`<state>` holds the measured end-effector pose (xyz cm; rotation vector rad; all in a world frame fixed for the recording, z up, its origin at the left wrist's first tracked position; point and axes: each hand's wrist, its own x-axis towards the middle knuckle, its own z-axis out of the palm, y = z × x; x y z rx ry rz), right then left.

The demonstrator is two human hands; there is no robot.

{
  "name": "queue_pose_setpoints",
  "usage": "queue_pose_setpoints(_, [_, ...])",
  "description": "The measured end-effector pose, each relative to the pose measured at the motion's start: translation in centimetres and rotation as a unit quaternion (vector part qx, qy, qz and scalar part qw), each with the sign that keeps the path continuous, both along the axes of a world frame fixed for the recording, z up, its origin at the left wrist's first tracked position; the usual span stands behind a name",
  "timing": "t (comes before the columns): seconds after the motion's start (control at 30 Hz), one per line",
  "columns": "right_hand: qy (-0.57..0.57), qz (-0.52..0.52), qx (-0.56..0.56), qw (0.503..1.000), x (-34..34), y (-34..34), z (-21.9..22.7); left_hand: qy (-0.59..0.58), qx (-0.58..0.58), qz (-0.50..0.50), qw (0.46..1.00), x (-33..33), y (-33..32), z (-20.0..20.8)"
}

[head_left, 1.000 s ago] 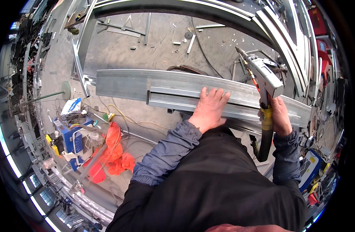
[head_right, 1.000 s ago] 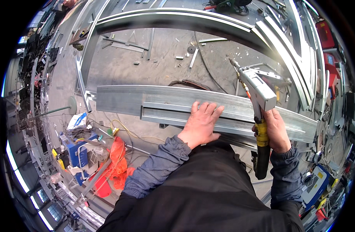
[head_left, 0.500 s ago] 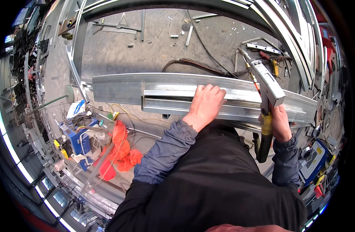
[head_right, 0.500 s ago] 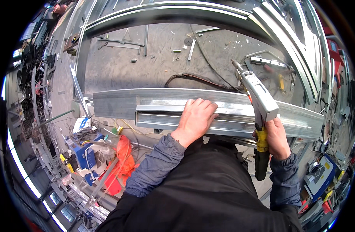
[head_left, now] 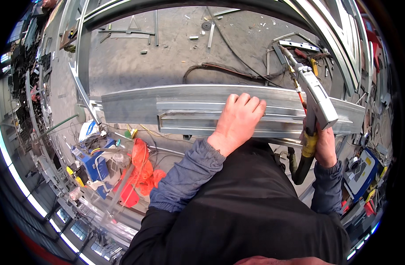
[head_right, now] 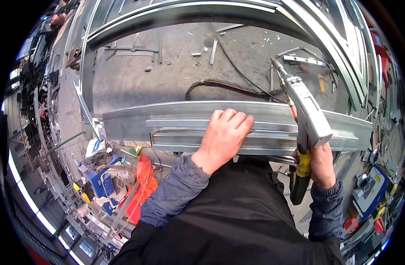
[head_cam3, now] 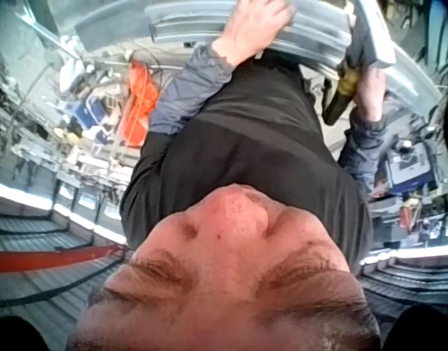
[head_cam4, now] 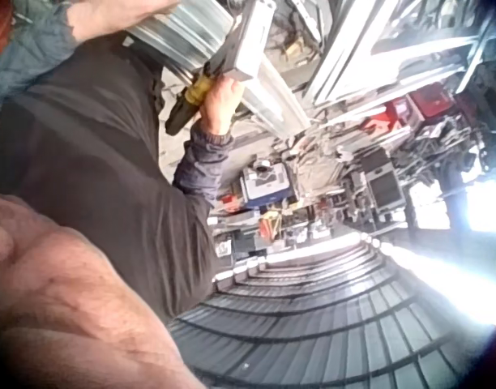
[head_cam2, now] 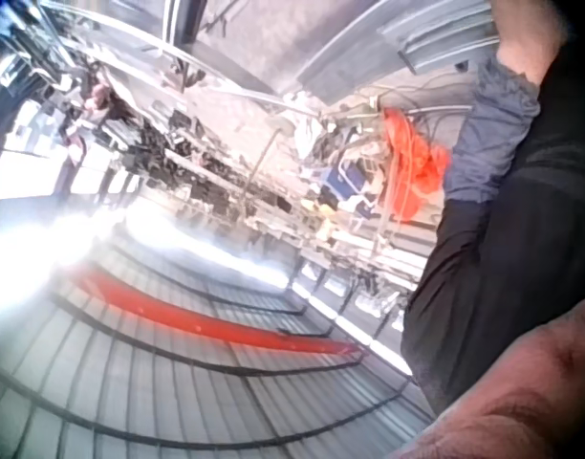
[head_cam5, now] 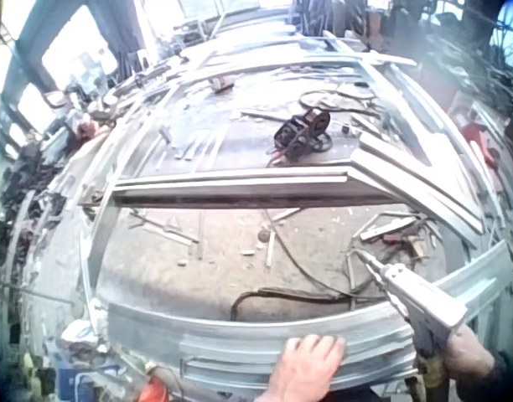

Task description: The person welds two aluminum profiles together using a handheld welding torch. They align the pieces, apply welds along the seam, and reposition the assembly to complete the joint.

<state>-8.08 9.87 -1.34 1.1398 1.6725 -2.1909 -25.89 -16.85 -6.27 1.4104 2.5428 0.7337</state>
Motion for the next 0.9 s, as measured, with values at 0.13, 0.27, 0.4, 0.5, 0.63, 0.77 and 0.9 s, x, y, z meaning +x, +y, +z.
queue_pose_setpoints(0.13, [-0.008, -0.004, -0.002, 1.0, 0.0, 0.2, 0.2, -0.009, 0.007, -0.017, 1.0, 0.3, -0.1, 0.0])
queue_pose_setpoints(0.27, [-0.007, 0.001, 0.007, 1.0, 0.4, 0.3, -0.3, -0.01, 0.006, -0.019, 1.0, 0.3, -0.2, -0.2])
queue_pose_setpoints(0.4, [-0.006, 0.004, 0.021, 1.0, 0.2, 0.0, -0.4, -0.002, 0.01, -0.011, 1.0, 0.2, -0.3, -0.7])
queue_pose_setpoints(0.5, [-0.011, -0.001, 0.028, 1.0, 0.2, -0.1, -0.5, -0.004, 0.01, -0.009, 1.0, 0.1, -0.2, -0.4])
queue_pose_setpoints(0.63, [-0.019, 0.003, 0.025, 1.0, 0.9, 0.4, -1.4, -0.006, -0.003, -0.01, 1.0, 0.4, -0.3, -0.6])
queue_pose_setpoints(0.77, [-0.008, -0.006, 0.017, 1.0, 1.3, 0.8, -2.1, -0.026, 0.003, -0.006, 1.0, 0.9, -0.4, -0.7])
queue_pose_setpoints(0.9, [-0.013, -0.008, 0.027, 1.0, 0.3, 0.4, -1.4, -0.024, -0.006, 0.0, 1.0, 1.2, -0.6, -0.8])
